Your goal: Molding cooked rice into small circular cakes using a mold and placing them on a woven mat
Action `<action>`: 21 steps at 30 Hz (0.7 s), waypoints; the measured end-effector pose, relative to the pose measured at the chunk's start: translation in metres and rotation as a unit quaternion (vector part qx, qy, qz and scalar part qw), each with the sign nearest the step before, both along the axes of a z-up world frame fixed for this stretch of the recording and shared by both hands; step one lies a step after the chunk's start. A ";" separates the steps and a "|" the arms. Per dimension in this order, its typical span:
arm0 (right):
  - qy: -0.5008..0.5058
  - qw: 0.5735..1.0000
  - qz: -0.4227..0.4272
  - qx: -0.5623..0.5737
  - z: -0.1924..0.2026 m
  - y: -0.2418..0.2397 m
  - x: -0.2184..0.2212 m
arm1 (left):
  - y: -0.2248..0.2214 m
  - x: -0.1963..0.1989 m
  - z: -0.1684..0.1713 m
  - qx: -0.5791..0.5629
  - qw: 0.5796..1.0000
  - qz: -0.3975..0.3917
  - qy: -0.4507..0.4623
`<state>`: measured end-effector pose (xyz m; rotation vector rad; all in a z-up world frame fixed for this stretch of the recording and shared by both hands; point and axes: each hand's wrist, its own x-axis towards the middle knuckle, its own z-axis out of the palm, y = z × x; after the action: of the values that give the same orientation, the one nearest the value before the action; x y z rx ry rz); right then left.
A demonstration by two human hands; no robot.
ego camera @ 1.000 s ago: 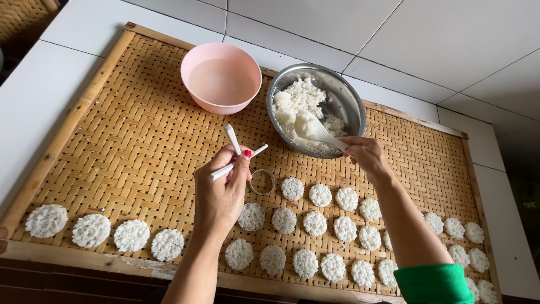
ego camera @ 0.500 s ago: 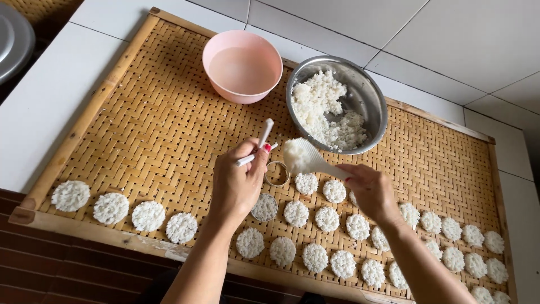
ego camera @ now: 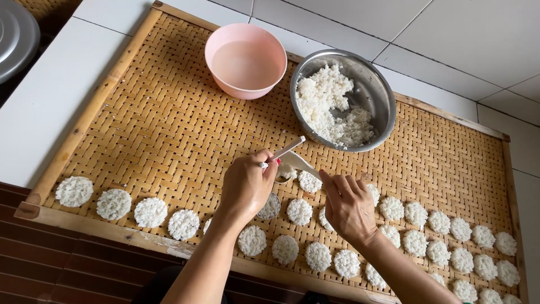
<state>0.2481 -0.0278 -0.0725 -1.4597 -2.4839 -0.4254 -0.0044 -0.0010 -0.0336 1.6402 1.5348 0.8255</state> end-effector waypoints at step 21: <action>0.188 0.964 -0.183 -0.051 -0.004 0.085 0.084 | -0.003 -0.001 0.006 0.046 0.996 -0.015 -0.069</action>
<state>0.3318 0.0575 -0.0768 -1.8508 -1.9689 -0.0666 -0.0051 -0.0041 -0.0278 1.6320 1.3911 0.9846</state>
